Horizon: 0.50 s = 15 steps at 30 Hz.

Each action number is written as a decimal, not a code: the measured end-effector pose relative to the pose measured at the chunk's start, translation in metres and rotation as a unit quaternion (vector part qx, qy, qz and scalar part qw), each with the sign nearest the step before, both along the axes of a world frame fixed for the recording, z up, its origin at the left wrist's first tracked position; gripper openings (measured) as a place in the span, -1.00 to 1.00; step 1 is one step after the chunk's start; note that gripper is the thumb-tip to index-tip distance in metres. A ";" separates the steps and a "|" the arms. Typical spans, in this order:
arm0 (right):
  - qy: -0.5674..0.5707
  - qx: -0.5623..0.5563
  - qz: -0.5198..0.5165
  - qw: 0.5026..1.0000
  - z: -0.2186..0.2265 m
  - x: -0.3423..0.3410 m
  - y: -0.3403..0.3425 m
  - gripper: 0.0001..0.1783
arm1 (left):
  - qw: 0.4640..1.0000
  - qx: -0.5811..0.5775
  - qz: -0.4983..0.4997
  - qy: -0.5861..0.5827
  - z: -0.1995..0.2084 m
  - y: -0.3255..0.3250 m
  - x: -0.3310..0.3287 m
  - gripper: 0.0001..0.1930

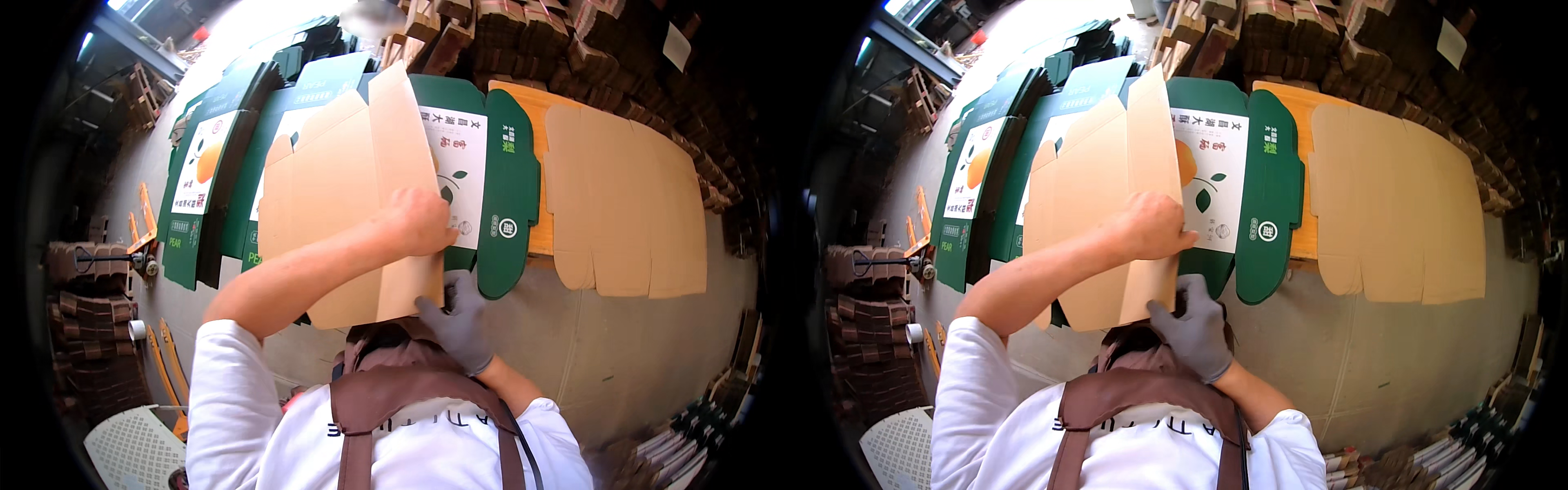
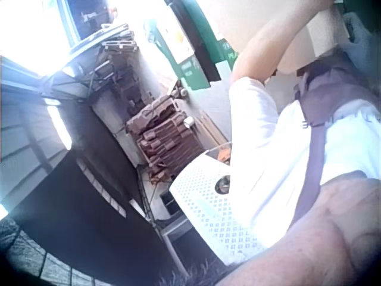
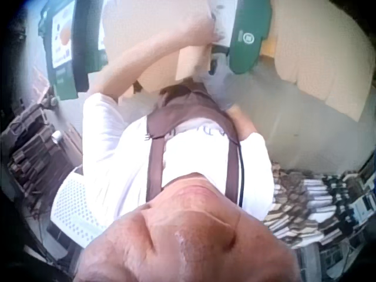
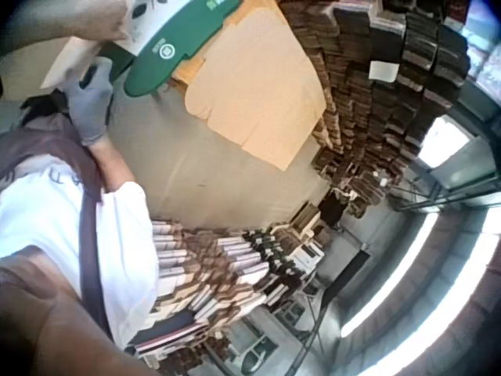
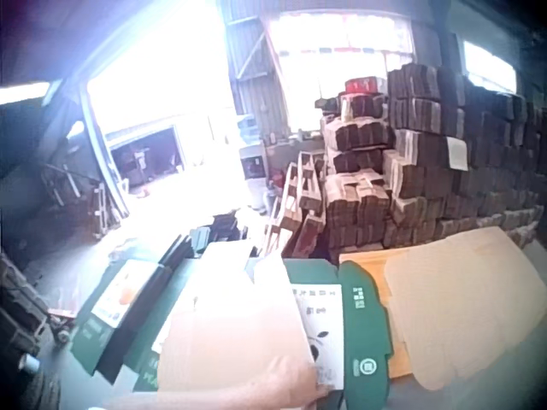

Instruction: The person folds flat green cardboard sheets into pear-branded boxes, inserts brown cardboard inserts, and stacks the finished units. The person repeats this sequence multiple times, handling each box one at a time and placing completed boxes into a growing stack.

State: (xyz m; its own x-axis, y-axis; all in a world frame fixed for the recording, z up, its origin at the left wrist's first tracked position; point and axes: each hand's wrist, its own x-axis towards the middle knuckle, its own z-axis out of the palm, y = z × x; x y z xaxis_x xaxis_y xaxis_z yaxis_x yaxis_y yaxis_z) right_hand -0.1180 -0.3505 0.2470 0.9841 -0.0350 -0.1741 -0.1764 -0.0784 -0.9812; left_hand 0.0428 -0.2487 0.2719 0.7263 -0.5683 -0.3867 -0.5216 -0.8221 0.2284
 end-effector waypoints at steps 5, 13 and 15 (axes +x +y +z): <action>-0.096 0.209 0.385 0.894 0.013 0.025 0.013 -0.60 | 0.996 0.087 0.003 -0.029 0.082 0.087 -0.042 -0.70; -0.034 0.216 0.148 0.965 -0.080 0.255 0.045 -0.39 | 0.955 0.122 0.174 -0.208 0.201 0.157 -0.209 -0.87; -0.008 0.325 0.161 0.932 -0.066 0.287 0.078 -0.30 | 0.939 0.109 0.223 -0.240 0.199 0.161 -0.240 -0.87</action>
